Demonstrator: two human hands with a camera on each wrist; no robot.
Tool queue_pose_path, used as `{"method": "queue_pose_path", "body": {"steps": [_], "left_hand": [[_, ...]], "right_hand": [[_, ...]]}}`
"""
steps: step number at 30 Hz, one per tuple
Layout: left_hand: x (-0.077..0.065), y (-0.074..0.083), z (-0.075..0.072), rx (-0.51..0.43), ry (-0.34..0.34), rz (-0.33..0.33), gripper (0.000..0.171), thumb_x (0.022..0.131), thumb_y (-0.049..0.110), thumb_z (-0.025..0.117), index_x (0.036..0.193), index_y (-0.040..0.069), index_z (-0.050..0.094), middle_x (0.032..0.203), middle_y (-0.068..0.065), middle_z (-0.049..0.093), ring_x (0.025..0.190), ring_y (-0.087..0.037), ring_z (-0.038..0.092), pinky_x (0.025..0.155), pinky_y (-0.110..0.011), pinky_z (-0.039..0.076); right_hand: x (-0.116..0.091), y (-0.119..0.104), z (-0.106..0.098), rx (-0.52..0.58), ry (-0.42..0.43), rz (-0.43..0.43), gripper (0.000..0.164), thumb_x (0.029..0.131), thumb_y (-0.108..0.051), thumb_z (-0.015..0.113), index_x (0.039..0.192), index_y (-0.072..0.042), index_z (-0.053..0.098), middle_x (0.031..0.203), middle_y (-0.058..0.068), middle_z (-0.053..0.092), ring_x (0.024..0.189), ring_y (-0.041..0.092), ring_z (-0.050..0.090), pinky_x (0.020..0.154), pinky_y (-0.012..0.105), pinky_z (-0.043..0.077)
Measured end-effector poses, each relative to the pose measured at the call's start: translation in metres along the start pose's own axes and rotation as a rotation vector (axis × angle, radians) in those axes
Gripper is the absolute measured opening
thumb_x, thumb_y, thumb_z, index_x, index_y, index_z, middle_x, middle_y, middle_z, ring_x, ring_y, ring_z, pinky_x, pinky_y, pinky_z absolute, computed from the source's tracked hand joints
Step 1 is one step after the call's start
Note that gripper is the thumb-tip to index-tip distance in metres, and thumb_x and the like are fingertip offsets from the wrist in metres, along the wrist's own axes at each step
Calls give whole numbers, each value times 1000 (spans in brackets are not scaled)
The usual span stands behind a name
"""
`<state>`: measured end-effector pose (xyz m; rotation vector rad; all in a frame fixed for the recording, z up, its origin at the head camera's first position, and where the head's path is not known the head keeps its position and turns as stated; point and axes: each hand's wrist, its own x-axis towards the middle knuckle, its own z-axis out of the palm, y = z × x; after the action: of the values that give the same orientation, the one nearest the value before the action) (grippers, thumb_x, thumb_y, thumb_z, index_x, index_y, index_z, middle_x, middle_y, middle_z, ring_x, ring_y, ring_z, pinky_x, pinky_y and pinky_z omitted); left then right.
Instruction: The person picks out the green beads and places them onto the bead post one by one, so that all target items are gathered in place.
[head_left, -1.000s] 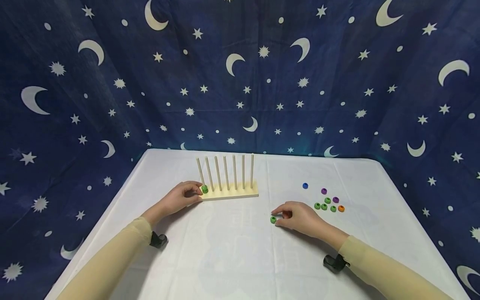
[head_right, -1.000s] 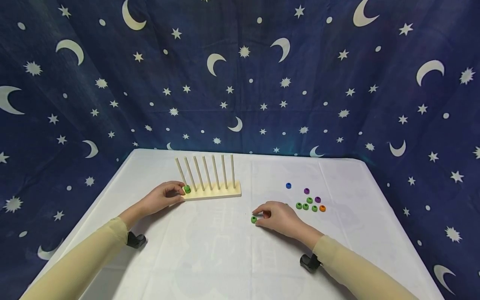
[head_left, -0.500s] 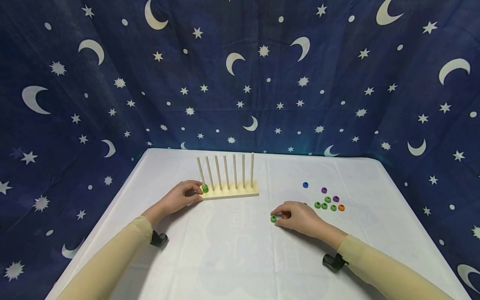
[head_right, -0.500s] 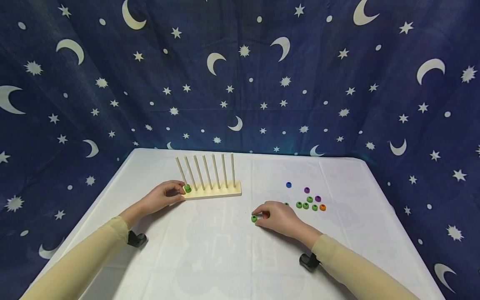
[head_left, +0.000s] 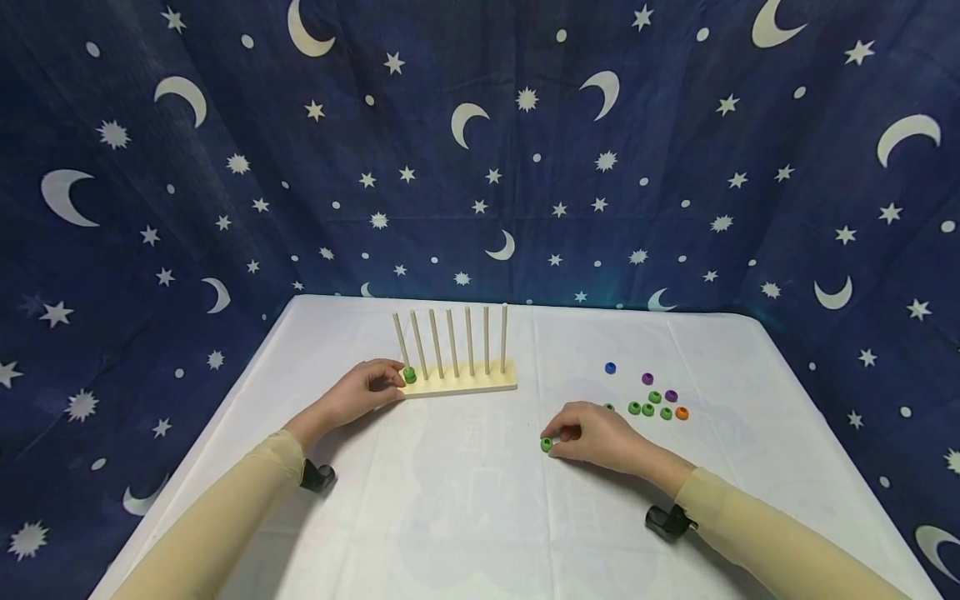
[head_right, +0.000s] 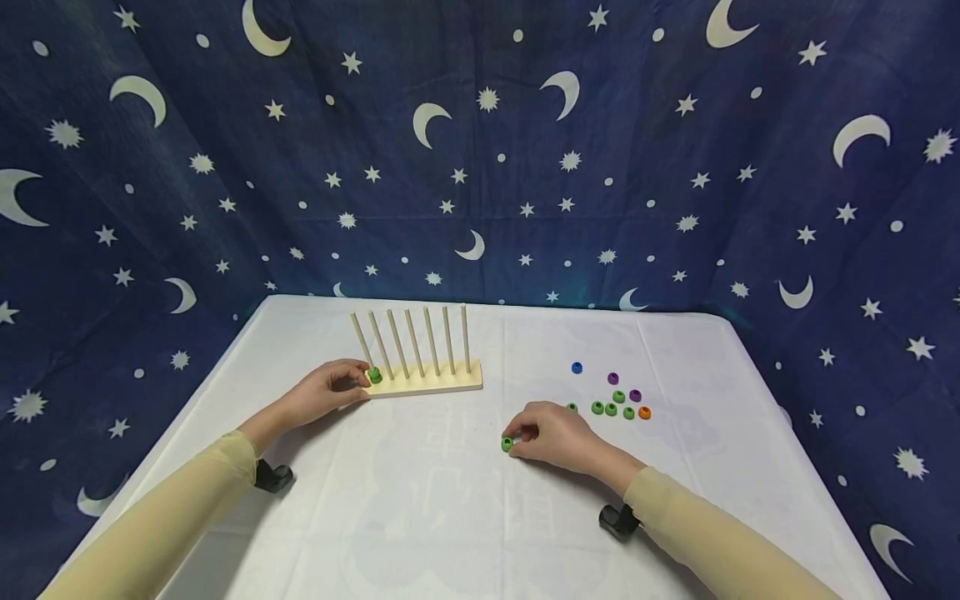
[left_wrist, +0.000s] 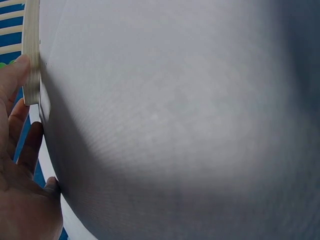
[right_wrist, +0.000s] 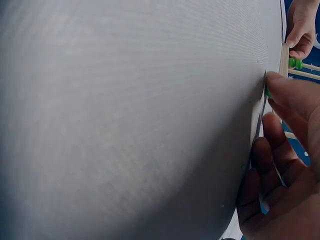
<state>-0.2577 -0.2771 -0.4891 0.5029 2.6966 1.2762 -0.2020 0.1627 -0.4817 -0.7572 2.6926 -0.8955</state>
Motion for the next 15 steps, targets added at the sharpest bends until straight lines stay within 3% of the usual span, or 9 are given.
{"method": "queue_pose_path", "body": {"steps": [8, 15], "left_hand": [[0, 1, -1, 4, -3, -8, 11, 92, 15, 78, 99, 14, 70, 140, -13, 59, 136, -36, 48, 118, -53, 30], [1, 0, -1, -6, -9, -22, 11, 92, 15, 79, 98, 14, 70, 141, -13, 59, 137, -35, 47, 118, -52, 30]], "right_hand": [[-1, 1, -1, 11, -46, -85, 19, 87, -33, 84, 104, -36, 77, 91, -18, 63, 85, 8, 55, 75, 28, 49], [0, 1, 0, -7, -37, -91, 19, 86, -34, 84, 104, -36, 77, 92, -19, 63, 86, 7, 54, 76, 28, 48]]}}
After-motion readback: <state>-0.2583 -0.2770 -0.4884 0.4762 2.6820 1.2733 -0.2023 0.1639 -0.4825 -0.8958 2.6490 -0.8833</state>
